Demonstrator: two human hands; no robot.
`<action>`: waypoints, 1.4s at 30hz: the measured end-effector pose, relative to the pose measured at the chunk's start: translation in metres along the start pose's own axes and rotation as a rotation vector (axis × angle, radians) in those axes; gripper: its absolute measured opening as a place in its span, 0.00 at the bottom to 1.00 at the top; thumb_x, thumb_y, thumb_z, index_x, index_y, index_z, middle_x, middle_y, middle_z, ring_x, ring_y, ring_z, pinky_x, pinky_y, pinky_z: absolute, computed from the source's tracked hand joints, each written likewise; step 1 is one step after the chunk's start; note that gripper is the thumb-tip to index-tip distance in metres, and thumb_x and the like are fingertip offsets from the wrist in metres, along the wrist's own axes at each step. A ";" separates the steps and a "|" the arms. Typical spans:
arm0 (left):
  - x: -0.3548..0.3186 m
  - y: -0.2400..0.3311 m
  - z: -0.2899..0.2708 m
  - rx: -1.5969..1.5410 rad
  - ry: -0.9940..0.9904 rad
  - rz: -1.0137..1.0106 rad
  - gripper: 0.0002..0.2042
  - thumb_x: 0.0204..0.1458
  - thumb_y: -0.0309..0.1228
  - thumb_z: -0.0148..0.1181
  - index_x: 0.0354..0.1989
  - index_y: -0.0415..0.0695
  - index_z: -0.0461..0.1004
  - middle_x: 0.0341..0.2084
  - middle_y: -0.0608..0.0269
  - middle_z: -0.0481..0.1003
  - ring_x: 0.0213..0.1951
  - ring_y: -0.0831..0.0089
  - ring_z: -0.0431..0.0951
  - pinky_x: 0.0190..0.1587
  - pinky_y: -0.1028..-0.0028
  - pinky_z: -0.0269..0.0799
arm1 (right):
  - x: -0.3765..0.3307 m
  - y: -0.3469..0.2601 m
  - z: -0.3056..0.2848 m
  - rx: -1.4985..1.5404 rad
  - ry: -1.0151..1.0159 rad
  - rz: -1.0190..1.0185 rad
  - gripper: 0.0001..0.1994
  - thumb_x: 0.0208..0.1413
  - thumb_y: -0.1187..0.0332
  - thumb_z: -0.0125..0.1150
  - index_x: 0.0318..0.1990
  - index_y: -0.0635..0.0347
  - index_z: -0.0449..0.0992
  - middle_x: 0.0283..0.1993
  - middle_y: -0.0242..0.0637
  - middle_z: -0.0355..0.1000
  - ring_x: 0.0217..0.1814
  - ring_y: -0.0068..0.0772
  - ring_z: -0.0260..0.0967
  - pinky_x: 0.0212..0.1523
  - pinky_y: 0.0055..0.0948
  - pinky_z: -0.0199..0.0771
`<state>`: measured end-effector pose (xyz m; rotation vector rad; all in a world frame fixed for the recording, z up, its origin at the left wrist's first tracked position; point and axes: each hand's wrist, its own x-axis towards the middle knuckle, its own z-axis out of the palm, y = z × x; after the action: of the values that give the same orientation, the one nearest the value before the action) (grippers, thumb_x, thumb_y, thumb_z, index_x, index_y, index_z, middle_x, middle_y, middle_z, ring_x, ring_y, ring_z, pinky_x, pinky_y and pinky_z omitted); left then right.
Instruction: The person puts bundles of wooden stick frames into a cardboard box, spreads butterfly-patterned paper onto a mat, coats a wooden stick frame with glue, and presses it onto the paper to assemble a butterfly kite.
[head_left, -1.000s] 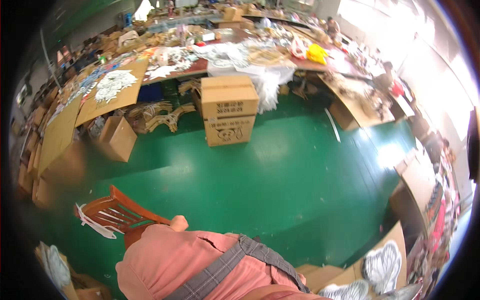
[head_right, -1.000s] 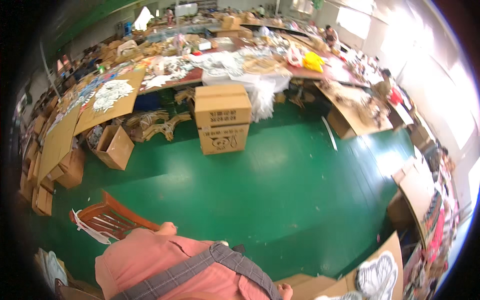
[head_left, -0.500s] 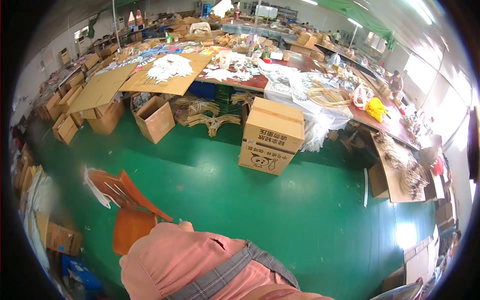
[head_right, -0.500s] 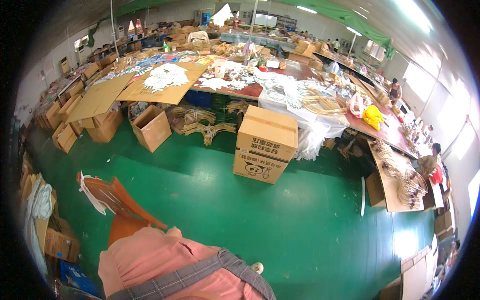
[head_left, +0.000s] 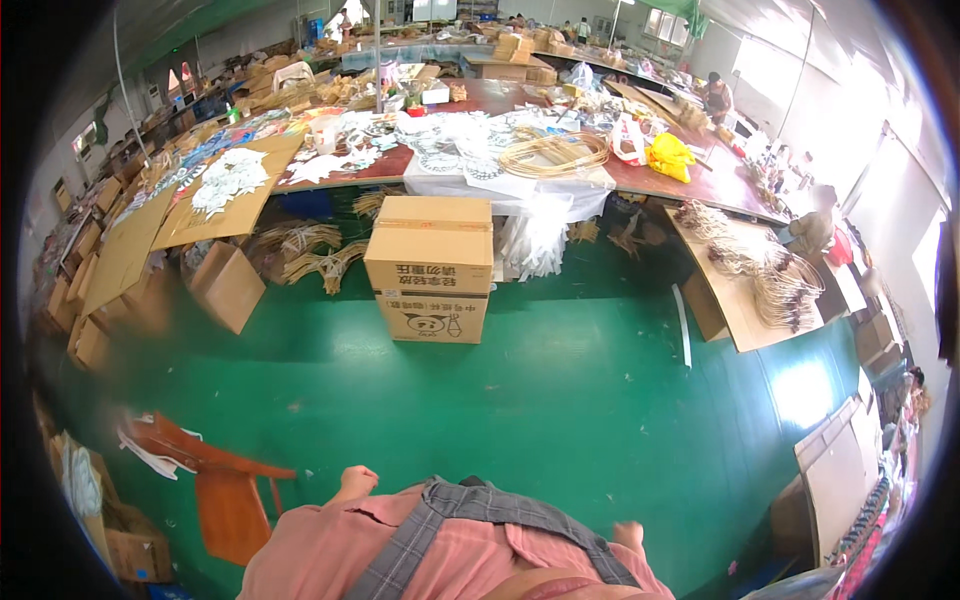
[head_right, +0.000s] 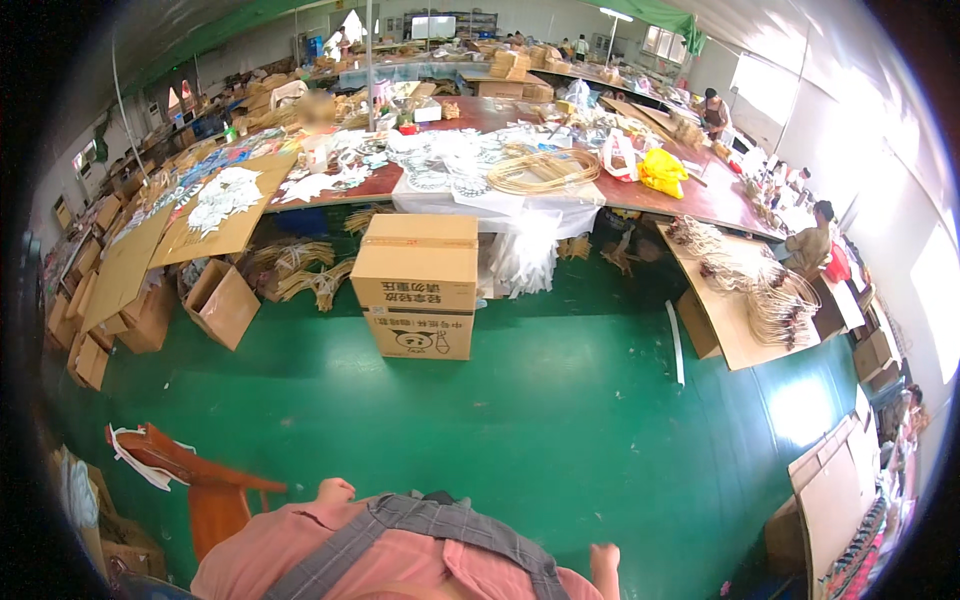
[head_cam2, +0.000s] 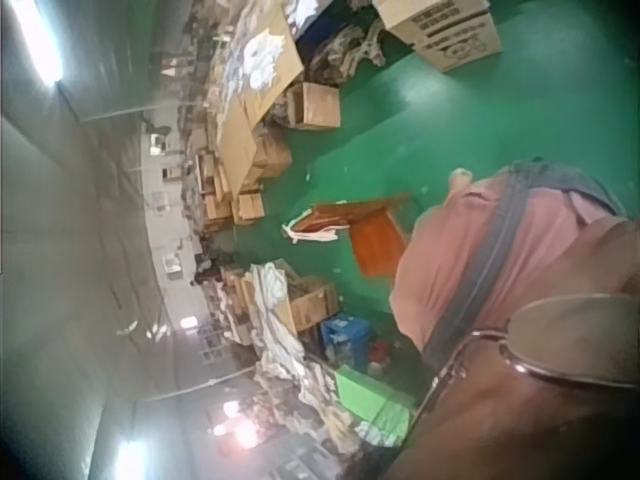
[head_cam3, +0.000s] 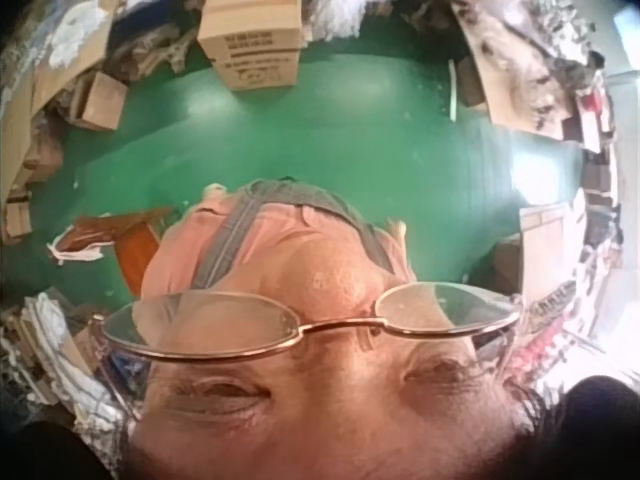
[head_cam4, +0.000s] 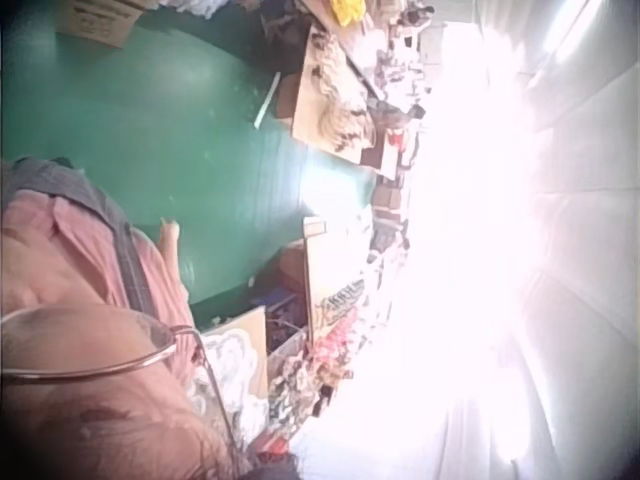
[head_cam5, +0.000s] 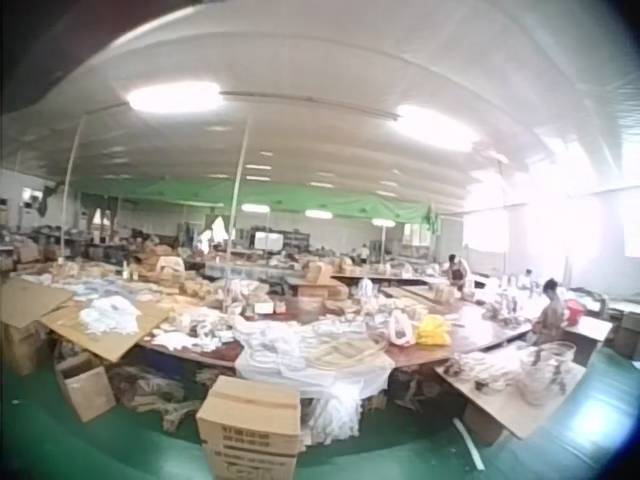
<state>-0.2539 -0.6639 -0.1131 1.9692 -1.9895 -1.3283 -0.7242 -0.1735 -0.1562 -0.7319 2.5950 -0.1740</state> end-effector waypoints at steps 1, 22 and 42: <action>-0.002 -0.014 -0.008 0.037 0.035 -0.012 0.04 0.29 0.27 0.62 0.19 0.47 0.78 0.18 0.61 0.76 0.22 0.73 0.75 0.27 0.72 0.71 | 0.031 -0.059 -0.026 0.163 -0.030 0.296 0.13 0.39 0.59 0.56 0.24 0.60 0.78 0.28 0.48 0.74 0.34 0.47 0.72 0.36 0.37 0.72; 0.255 0.253 0.076 -0.023 0.018 0.020 0.05 0.30 0.21 0.58 0.19 0.43 0.77 0.15 0.59 0.74 0.18 0.71 0.73 0.23 0.71 0.68 | 0.125 0.053 -0.050 -0.034 -0.194 0.181 0.16 0.45 0.54 0.55 0.30 0.57 0.77 0.30 0.43 0.75 0.33 0.48 0.72 0.36 0.41 0.71; 0.293 0.298 0.173 0.429 -0.002 0.188 0.07 0.36 0.31 0.56 0.20 0.42 0.77 0.22 0.48 0.75 0.26 0.54 0.76 0.30 0.66 0.71 | 0.508 -0.008 -0.234 0.696 0.119 0.464 0.12 0.43 0.64 0.62 0.32 0.63 0.76 0.21 0.37 0.71 0.20 0.26 0.68 0.22 0.31 0.69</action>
<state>-0.6463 -0.8703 -0.2021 1.8568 -2.5564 -0.9214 -1.2122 -0.4456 -0.1353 0.1279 2.4686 -0.9267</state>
